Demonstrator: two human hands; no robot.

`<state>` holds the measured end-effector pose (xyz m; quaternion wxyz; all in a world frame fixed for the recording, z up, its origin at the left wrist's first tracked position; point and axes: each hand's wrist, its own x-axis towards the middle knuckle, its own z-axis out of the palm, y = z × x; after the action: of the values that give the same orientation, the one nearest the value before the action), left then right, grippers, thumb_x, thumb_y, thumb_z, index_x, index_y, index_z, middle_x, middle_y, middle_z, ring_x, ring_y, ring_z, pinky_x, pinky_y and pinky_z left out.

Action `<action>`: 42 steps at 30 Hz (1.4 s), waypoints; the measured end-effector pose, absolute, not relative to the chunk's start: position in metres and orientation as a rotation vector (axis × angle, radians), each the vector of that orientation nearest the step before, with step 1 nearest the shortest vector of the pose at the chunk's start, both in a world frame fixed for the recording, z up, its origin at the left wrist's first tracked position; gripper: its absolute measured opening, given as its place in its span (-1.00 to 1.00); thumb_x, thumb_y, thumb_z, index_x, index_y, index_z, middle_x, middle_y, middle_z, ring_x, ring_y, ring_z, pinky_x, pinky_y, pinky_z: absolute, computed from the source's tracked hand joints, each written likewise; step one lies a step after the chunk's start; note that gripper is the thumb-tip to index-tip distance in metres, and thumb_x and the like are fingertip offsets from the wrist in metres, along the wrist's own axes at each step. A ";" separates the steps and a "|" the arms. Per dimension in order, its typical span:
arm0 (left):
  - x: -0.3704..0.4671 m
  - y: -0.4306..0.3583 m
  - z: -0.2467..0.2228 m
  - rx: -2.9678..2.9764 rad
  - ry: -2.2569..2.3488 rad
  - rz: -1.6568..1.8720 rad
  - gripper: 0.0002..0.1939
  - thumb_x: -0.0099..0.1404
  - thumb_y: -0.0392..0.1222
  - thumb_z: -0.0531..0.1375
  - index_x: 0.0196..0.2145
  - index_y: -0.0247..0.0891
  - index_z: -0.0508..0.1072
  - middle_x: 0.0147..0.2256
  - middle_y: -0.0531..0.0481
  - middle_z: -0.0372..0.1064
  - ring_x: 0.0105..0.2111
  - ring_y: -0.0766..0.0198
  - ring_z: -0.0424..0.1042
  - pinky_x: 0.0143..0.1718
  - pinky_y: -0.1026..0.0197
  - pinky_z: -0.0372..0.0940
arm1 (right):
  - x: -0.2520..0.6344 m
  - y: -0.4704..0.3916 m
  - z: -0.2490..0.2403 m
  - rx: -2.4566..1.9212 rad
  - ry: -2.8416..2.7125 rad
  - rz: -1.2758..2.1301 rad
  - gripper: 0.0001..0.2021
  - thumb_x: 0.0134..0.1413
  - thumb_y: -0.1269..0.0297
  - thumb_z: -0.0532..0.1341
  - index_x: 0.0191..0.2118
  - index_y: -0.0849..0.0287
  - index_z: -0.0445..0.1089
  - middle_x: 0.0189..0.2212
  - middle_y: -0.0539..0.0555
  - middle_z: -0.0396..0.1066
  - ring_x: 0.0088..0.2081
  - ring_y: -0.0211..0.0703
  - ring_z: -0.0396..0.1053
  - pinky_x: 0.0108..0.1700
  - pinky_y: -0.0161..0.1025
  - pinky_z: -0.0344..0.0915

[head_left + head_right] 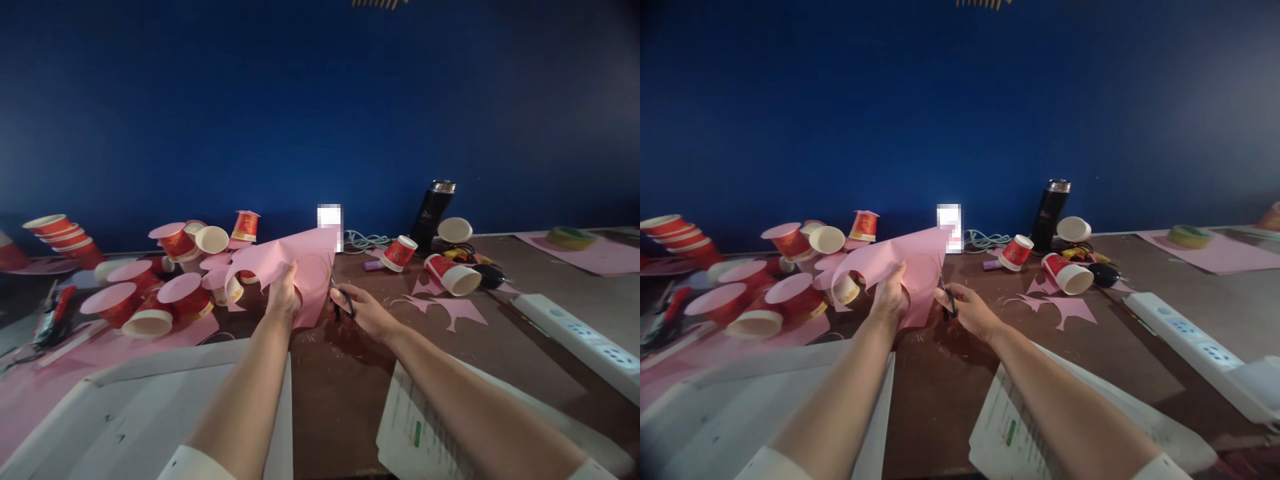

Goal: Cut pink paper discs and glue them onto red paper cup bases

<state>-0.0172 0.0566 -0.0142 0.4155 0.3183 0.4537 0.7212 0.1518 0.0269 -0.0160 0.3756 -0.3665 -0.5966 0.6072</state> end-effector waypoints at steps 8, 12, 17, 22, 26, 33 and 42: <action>-0.015 0.054 -0.012 0.710 1.169 1.792 -0.69 0.10 -0.01 0.29 -0.28 -0.31 0.53 -0.23 -0.08 0.50 -0.14 0.13 0.44 0.11 0.10 0.18 | 0.151 0.027 -0.017 -0.951 -1.545 1.537 -0.57 -0.01 -0.15 0.23 -0.34 0.19 0.33 -0.48 0.00 0.35 -0.50 -0.29 0.32 -0.56 -0.38 0.19; -0.017 0.055 -0.015 0.733 1.245 1.783 -0.69 0.11 0.01 0.29 -0.30 -0.29 0.54 -0.22 -0.10 0.50 -0.10 0.11 0.43 0.15 0.09 0.14 | 0.149 0.025 -0.015 -0.968 -1.545 1.527 -0.56 -0.03 -0.17 0.23 -0.35 0.18 0.33 -0.49 0.00 0.36 -0.51 -0.29 0.32 -0.57 -0.37 0.17; -0.016 0.064 -0.025 0.704 1.165 1.811 -0.67 0.10 0.03 0.29 -0.31 -0.30 0.53 -0.23 -0.12 0.50 -0.09 0.10 0.44 0.11 0.08 0.20 | 0.149 0.025 -0.014 -0.981 -1.572 1.482 -0.56 0.01 -0.17 0.21 -0.36 0.19 0.31 -0.52 -0.02 0.36 -0.55 -0.32 0.28 -0.56 -0.37 0.16; -0.013 0.064 -0.024 0.653 1.107 1.811 -0.68 0.07 -0.02 0.31 -0.31 -0.33 0.52 -0.26 -0.10 0.50 -0.17 0.13 0.47 0.05 0.08 0.26 | 0.149 0.025 -0.014 -0.987 -1.599 1.450 -0.56 0.03 -0.17 0.18 -0.38 0.19 0.32 -0.54 -0.03 0.35 -0.59 -0.34 0.24 -0.57 -0.37 0.15; -0.011 0.061 -0.020 0.611 1.080 1.821 -0.73 0.08 -0.06 0.31 -0.35 -0.33 0.51 -0.33 -0.10 0.50 -0.18 0.12 0.47 0.05 0.08 0.25 | 0.148 0.024 -0.015 -0.983 -1.567 1.448 -0.56 0.03 -0.17 0.18 -0.39 0.18 0.32 -0.55 -0.03 0.34 -0.58 -0.33 0.24 -0.57 -0.37 0.16; -0.011 0.060 -0.016 0.612 1.121 1.848 -0.75 0.05 -0.12 0.33 -0.34 -0.32 0.51 -0.30 -0.10 0.49 -0.14 0.11 0.46 0.08 0.08 0.22 | 0.147 0.026 -0.017 -0.979 -1.557 1.422 -0.56 -0.01 -0.18 0.21 -0.39 0.17 0.32 -0.57 -0.04 0.33 -0.55 -0.31 0.25 -0.53 -0.36 0.15; -0.016 0.070 -0.031 0.669 1.134 1.855 -0.71 0.07 -0.02 0.31 -0.34 -0.31 0.51 -0.30 -0.08 0.48 -0.19 0.15 0.46 0.05 0.09 0.25 | 0.146 0.026 -0.016 -0.993 -1.586 1.365 -0.56 -0.02 -0.16 0.23 -0.39 0.18 0.31 -0.60 -0.05 0.30 -0.55 -0.31 0.20 -0.51 -0.34 0.10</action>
<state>-0.0163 0.0696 -0.0314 0.4202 0.2670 0.4523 0.7400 0.1464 0.0264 -0.0163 0.4010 -0.3928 -0.6271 0.5400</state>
